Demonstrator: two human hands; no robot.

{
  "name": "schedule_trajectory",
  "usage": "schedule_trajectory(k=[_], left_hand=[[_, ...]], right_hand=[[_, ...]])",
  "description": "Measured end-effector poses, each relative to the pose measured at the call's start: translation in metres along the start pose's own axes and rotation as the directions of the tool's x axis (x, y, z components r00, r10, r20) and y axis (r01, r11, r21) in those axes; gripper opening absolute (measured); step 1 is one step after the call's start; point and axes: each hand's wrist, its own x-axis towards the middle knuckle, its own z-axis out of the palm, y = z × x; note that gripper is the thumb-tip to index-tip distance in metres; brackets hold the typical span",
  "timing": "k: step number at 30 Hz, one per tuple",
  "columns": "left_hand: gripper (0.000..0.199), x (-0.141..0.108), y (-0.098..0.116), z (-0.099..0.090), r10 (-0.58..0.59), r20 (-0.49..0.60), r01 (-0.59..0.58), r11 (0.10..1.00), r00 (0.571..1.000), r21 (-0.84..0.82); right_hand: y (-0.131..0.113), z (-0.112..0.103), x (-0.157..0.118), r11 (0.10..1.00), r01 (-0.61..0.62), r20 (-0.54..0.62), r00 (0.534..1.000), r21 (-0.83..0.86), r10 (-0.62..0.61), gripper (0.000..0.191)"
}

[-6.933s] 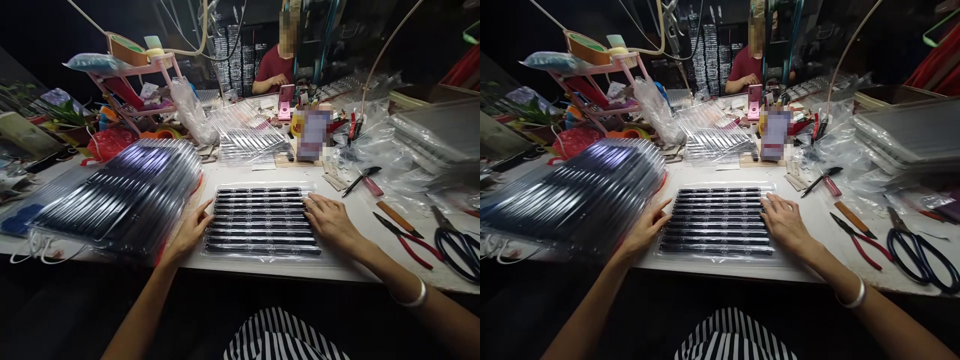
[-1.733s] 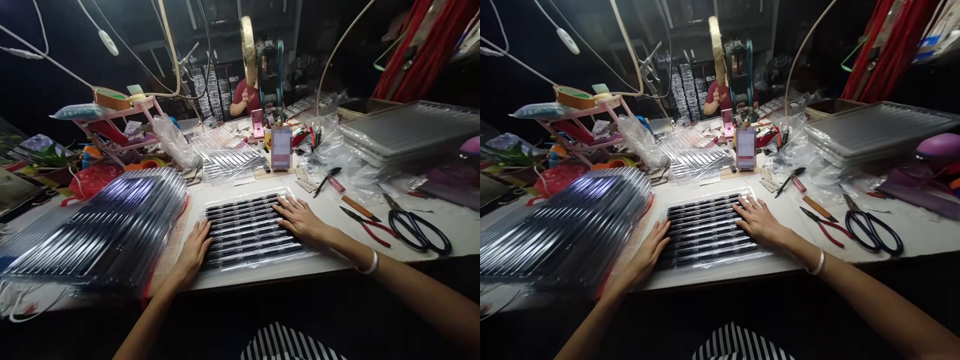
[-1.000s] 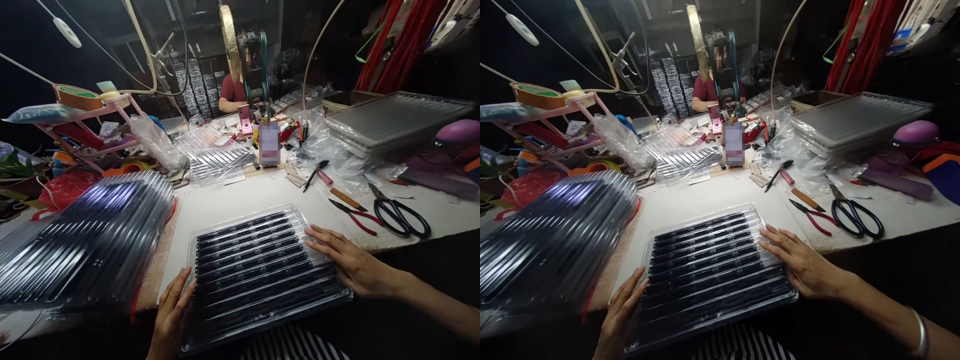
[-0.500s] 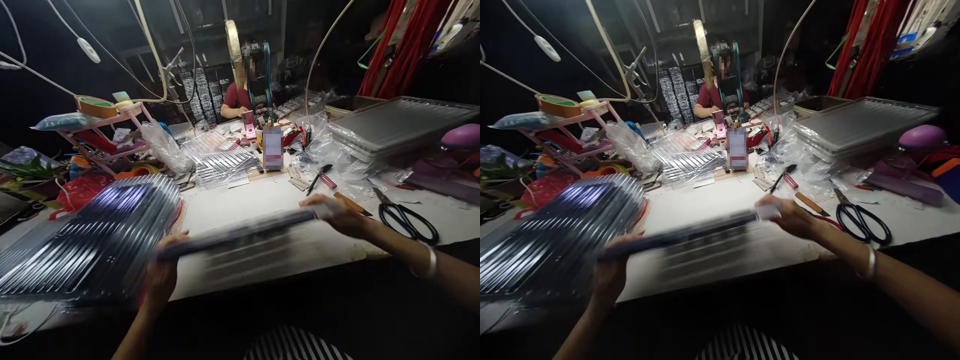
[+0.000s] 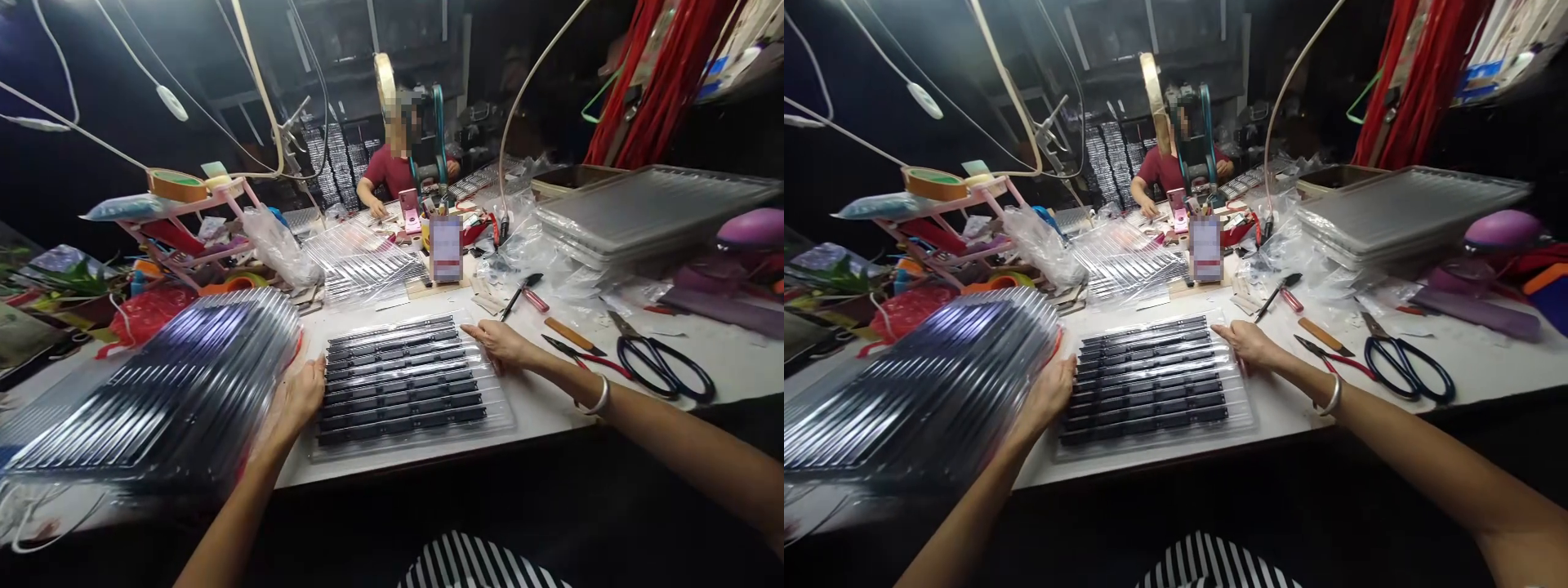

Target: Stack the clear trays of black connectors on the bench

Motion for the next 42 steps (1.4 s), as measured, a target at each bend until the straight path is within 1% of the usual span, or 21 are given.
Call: schedule_trajectory(k=[2, 4, 6, 8, 11, 13, 15, 18, 21, 25, 28, 30, 33, 38, 42], left_hand=[[0.051, 0.002, 0.003, 0.001, 0.015, 0.050, -0.020, 0.993, 0.999, 0.115], [0.051, 0.002, 0.009, 0.000, 0.051, 0.080, -0.066, 0.978, 0.995, 0.200], [0.051, 0.001, 0.017, 0.001, 0.096, 0.080, -0.113, 0.959, 0.992, 0.259], [0.053, -0.001, 0.030, 0.006, 0.149, 0.086, -0.168, 0.944, 0.985, 0.285], [0.057, -0.001, 0.052, 0.022, 0.253, 0.163, -0.289, 0.920, 0.954, 0.265], [0.062, -0.001, 0.063, 0.032, 0.317, 0.213, -0.362, 0.905, 0.924, 0.225], [0.069, 0.000, 0.068, 0.037, 0.369, 0.217, -0.408, 0.895, 0.904, 0.180], [0.069, 0.000, 0.066, 0.039, 0.424, 0.152, -0.441, 0.892, 0.893, 0.099], [0.062, 0.000, 0.059, 0.039, 0.423, 0.049, -0.424, 0.905, 0.905, 0.017], [0.043, 0.000, 0.055, 0.036, 0.303, -0.090, -0.303, 0.953, 0.949, 0.013], [0.040, -0.005, 0.056, 0.030, 0.241, -0.165, -0.238, 0.971, 0.956, 0.034], [0.037, -0.009, 0.059, 0.027, 0.235, -0.178, -0.228, 0.972, 0.956, 0.058], [0.037, -0.010, 0.064, 0.025, 0.245, -0.153, -0.231, 0.968, 0.957, 0.102], [0.033, 0.004, 0.069, 0.027, 0.245, -0.094, -0.229, 0.961, 0.965, 0.153], [0.029, 0.014, 0.070, 0.028, 0.247, -0.101, -0.230, 0.960, 0.964, 0.158]], right_hand=[[-0.001, -0.002, 0.003, 0.993, -0.028, -0.013, 1.000, -0.118, 0.026, 0.059], [-0.007, -0.002, 0.005, 0.971, -0.031, -0.065, 0.998, -0.237, 0.016, 0.050], [-0.017, 0.003, 0.003, 0.943, 0.016, -0.108, 0.993, -0.331, -0.055, 0.043], [-0.029, 0.014, 0.002, 0.909, 0.141, -0.083, 0.979, -0.392, -0.188, 0.043], [-0.049, 0.033, 0.007, 0.831, 0.366, 0.050, 0.923, -0.419, -0.382, 0.051], [-0.058, 0.042, 0.016, 0.786, 0.463, 0.123, 0.882, -0.409, -0.455, 0.059], [-0.062, 0.046, 0.024, 0.757, 0.515, 0.157, 0.853, -0.401, -0.497, 0.068], [-0.062, 0.048, 0.030, 0.740, 0.539, 0.141, 0.835, -0.403, -0.532, 0.072], [-0.059, 0.050, 0.029, 0.742, 0.532, 0.083, 0.831, -0.408, -0.550, 0.073], [-0.056, 0.053, 0.027, 0.742, 0.536, 0.041, 0.820, -0.403, -0.570, 0.074], [-0.056, 0.053, 0.027, 0.738, 0.546, 0.036, 0.812, -0.397, -0.582, 0.074], [-0.056, 0.053, 0.027, 0.739, 0.547, 0.030, 0.811, -0.394, -0.584, 0.074], [-0.056, 0.053, 0.027, 0.743, 0.545, 0.022, 0.812, -0.388, -0.583, 0.073], [-0.056, 0.054, 0.027, 0.748, 0.545, 0.016, 0.812, -0.380, -0.584, 0.070], [-0.056, 0.053, 0.027, 0.747, 0.549, 0.011, 0.809, -0.375, -0.588, 0.069]])
